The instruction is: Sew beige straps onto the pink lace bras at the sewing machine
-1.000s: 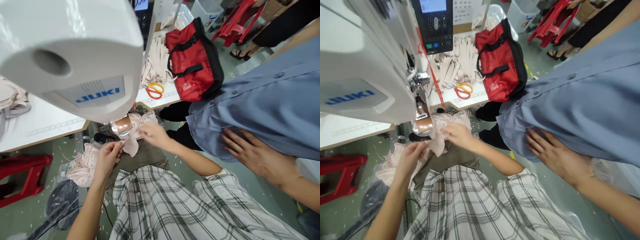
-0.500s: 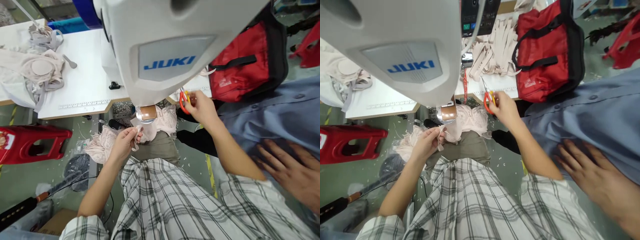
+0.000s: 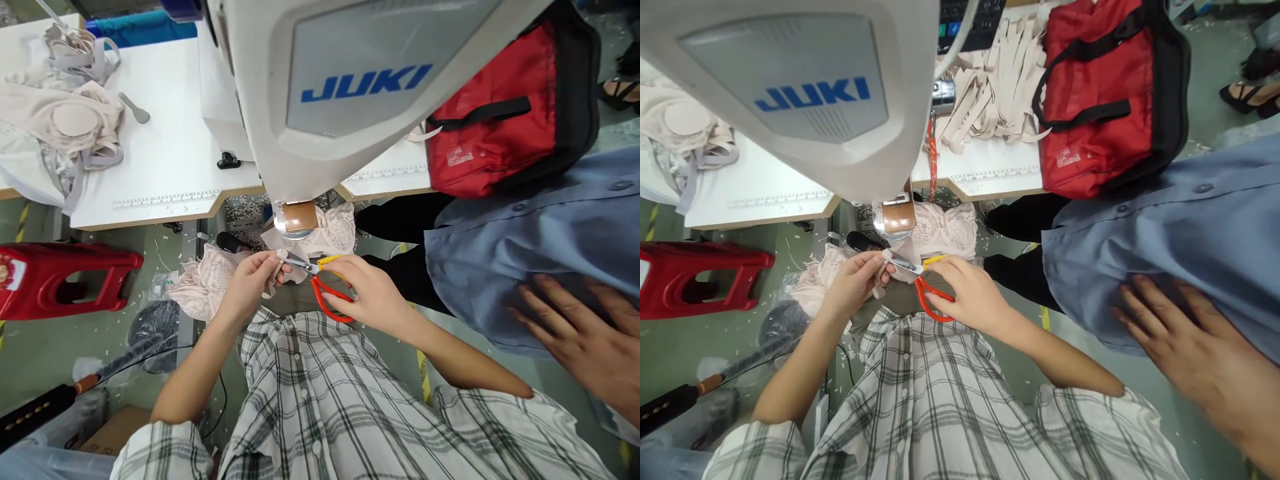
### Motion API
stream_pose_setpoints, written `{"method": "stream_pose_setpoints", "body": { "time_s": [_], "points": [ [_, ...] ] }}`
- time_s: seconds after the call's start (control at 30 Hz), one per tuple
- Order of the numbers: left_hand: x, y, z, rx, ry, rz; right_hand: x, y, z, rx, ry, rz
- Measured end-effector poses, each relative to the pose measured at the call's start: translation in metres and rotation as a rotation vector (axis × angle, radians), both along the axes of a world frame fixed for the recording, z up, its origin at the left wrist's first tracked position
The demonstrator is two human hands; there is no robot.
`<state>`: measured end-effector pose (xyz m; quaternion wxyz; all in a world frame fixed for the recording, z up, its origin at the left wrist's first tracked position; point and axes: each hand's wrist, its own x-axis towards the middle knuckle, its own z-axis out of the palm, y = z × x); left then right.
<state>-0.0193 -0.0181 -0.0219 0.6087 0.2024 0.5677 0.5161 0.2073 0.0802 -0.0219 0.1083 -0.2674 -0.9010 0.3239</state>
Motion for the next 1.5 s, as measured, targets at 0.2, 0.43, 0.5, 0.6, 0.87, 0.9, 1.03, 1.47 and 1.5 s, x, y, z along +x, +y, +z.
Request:
{"method": "stream_pose_setpoints", "body": {
  "time_s": [0.2, 0.43, 0.5, 0.6, 0.87, 0.9, 1.03, 1.47, 1.5],
  "points": [
    [0.0, -0.003, 0.001, -0.048, 0.141, -0.042, -0.002, 0.004, -0.003, -0.072, -0.015, 0.06],
    [-0.008, -0.008, -0.011, 0.021, -0.104, 0.019, 0.015, 0.0, -0.007, -0.182, 0.037, -0.072],
    [-0.008, -0.008, -0.012, 0.04, -0.154, 0.06, 0.014, -0.003, -0.008, -0.209, 0.053, -0.058],
    [-0.007, -0.009, -0.012, 0.024, -0.141, 0.104, 0.007, -0.005, -0.007, -0.206, 0.048, -0.02],
    [-0.001, -0.01, -0.002, -0.028, 0.089, 0.152, -0.022, -0.004, -0.003, -0.202, 0.013, 0.008],
    [-0.001, -0.01, -0.002, -0.024, 0.12, 0.157, -0.023, -0.003, -0.003, -0.214, 0.008, 0.009],
    [-0.003, -0.013, -0.001, -0.034, 0.181, 0.159, -0.025, 0.001, 0.001, -0.299, -0.049, 0.016],
    [0.005, -0.011, -0.008, 0.067, -0.053, 0.321, 0.02, 0.028, 0.0, -0.353, -0.14, -0.164],
    [0.005, -0.01, -0.009, 0.065, -0.066, 0.318, 0.022, 0.04, -0.002, -0.302, -0.152, -0.185]
  ]
}}
